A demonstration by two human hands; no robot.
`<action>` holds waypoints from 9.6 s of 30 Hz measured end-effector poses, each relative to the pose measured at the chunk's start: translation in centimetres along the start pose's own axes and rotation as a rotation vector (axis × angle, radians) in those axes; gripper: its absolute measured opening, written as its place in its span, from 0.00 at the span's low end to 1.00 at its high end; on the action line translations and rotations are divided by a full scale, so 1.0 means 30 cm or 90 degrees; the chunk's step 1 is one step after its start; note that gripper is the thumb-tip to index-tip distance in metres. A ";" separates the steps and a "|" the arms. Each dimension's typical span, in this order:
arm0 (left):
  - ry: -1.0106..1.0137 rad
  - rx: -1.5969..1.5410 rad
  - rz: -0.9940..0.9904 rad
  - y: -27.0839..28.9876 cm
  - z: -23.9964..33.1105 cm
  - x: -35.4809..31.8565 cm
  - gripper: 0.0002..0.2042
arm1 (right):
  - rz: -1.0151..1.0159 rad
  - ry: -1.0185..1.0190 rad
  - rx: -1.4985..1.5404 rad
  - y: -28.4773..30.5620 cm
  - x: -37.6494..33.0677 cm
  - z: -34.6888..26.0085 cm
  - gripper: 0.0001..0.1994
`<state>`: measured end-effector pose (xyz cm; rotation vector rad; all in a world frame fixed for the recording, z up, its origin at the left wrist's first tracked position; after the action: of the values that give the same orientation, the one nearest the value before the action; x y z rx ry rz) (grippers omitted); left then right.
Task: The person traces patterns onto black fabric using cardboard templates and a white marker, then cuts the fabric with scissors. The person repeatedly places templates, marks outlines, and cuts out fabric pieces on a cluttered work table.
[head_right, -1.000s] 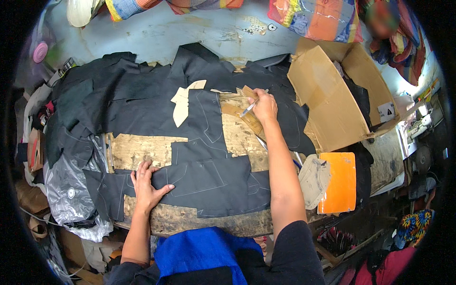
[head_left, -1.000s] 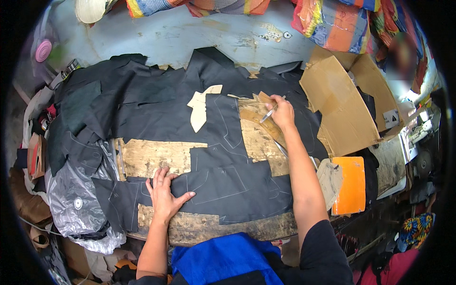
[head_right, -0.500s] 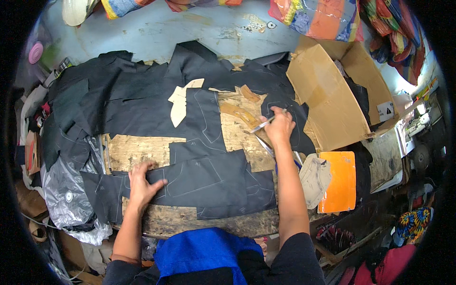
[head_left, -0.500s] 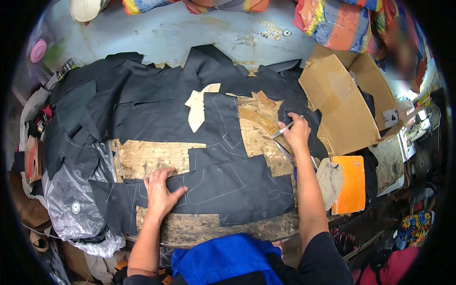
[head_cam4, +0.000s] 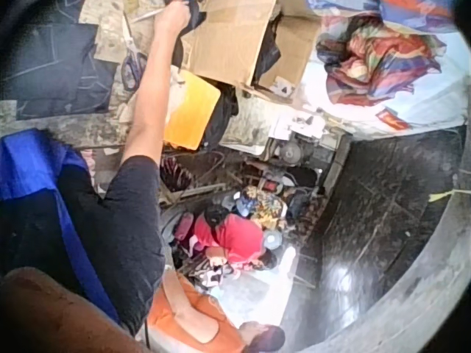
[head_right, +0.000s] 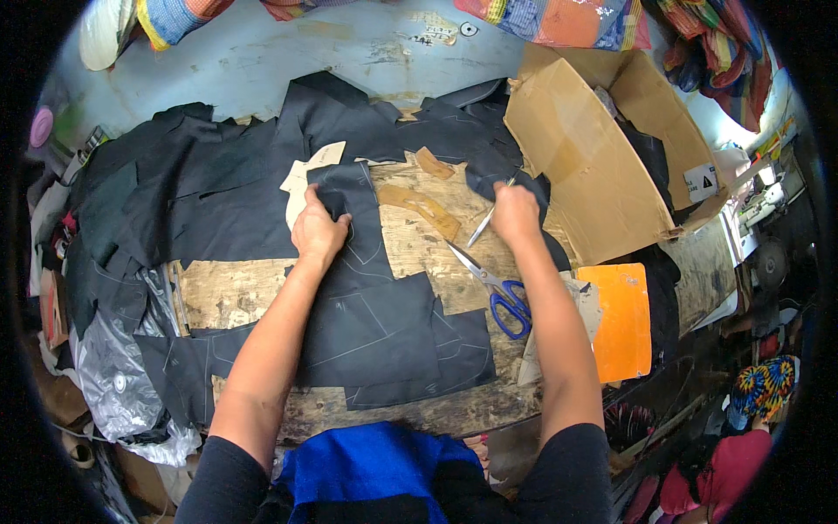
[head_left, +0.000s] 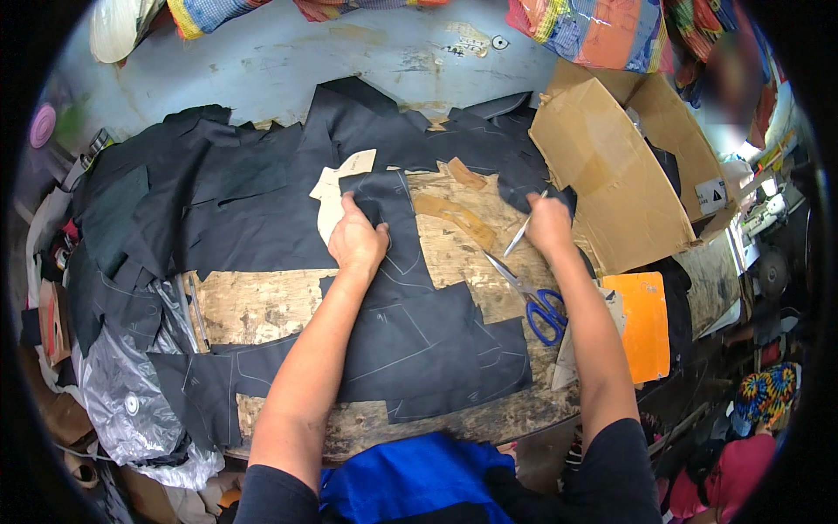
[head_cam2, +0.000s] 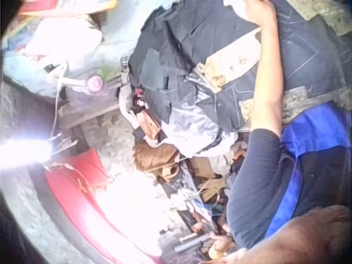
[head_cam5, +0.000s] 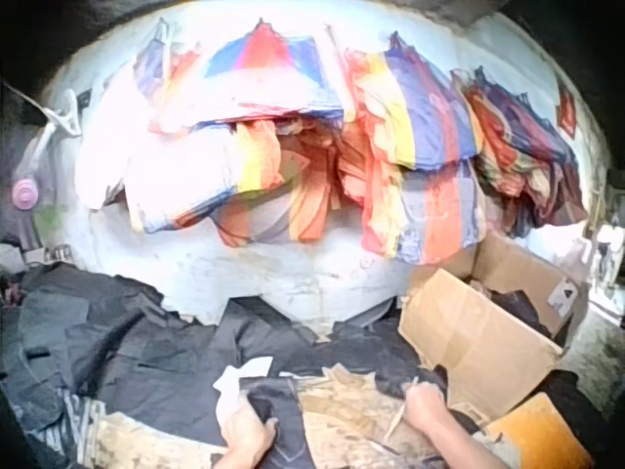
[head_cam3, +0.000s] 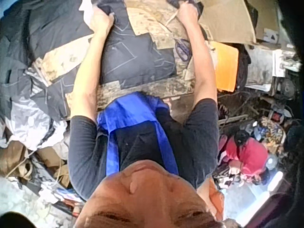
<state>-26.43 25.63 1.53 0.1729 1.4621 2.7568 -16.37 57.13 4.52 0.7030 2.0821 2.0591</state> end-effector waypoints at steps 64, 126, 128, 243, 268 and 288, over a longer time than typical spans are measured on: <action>-0.163 -0.367 -0.062 0.272 -0.155 -0.249 0.23 | 0.005 0.025 0.528 0.087 -0.015 -0.220 0.11; -0.509 0.044 -0.340 0.040 -0.081 -0.999 0.38 | -0.362 0.127 0.930 0.077 -0.793 -0.673 0.06; -0.501 0.024 -0.375 0.025 -0.088 -1.001 0.36 | -0.354 0.208 0.831 0.070 -0.811 -0.732 0.05; -0.697 -0.306 -0.042 0.274 0.169 -0.751 0.11 | 0.224 -0.182 0.984 0.069 -0.843 -0.119 0.08; -0.319 0.101 -0.197 0.007 0.081 -0.692 0.41 | 0.030 0.067 0.668 0.140 -0.782 -0.266 0.12; -0.294 0.102 -0.273 0.006 0.079 -0.690 0.52 | -0.181 0.191 0.614 0.134 -0.789 -0.341 0.06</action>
<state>-5.59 26.12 1.13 0.4111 1.3898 2.0887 1.29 37.94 3.66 0.1306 3.1053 0.9707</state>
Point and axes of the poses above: each hand's wrist, its own x-axis towards the middle knuckle, its own y-axis out of the back of the hand, z = x × y, the point moved 8 cm from there along x, towards the middle knuckle, and after that the axes turned 3 degrees about -y, right-handed, at the moved point
